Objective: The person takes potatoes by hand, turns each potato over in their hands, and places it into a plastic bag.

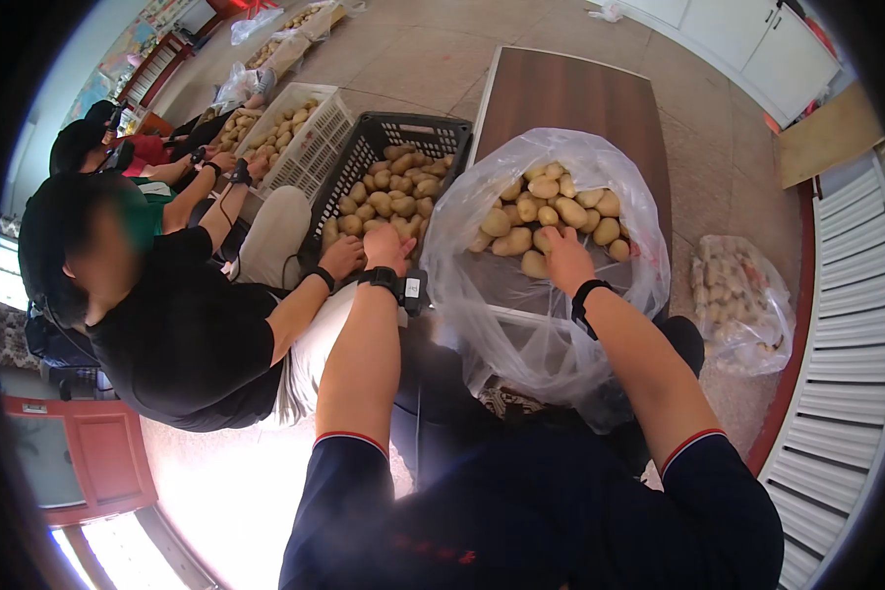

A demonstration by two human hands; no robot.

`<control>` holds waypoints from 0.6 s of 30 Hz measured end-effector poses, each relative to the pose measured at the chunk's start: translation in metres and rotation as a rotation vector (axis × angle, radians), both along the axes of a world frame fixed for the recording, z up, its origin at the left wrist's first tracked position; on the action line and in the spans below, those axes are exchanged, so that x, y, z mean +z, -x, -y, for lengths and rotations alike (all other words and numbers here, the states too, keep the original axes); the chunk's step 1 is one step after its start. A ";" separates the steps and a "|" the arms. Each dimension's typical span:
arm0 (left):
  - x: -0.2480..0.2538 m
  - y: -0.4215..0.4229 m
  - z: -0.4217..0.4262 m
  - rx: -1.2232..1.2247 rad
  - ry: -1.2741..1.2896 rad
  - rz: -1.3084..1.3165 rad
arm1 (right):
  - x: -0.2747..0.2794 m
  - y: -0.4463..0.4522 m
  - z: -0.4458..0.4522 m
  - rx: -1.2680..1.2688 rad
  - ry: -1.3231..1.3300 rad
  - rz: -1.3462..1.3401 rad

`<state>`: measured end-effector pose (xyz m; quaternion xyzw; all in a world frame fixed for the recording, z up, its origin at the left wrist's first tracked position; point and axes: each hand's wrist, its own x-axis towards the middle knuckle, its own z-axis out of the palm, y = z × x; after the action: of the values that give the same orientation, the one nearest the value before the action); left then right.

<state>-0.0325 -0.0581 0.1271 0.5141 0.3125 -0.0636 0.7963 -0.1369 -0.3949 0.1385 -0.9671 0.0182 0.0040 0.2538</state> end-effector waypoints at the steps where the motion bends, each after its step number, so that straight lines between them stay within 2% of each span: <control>1: 0.009 0.000 0.004 -0.020 -0.038 -0.007 | 0.001 0.001 0.001 -0.003 0.037 -0.018; 8: 0.054 0.012 0.039 -0.065 -0.179 0.044 | -0.009 0.005 0.011 -0.015 0.133 -0.022; 14: 0.067 0.020 0.058 -0.151 -0.231 0.108 | 0.005 0.009 0.005 0.016 0.155 -0.047; 18: 0.074 0.027 0.068 -0.226 -0.266 0.164 | -0.006 0.008 0.004 0.015 0.171 -0.037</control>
<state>-0.0598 -0.1260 0.2010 0.6499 0.1926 -0.0684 0.7320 -0.1447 -0.3986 0.1329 -0.9851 0.0160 0.0224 0.1699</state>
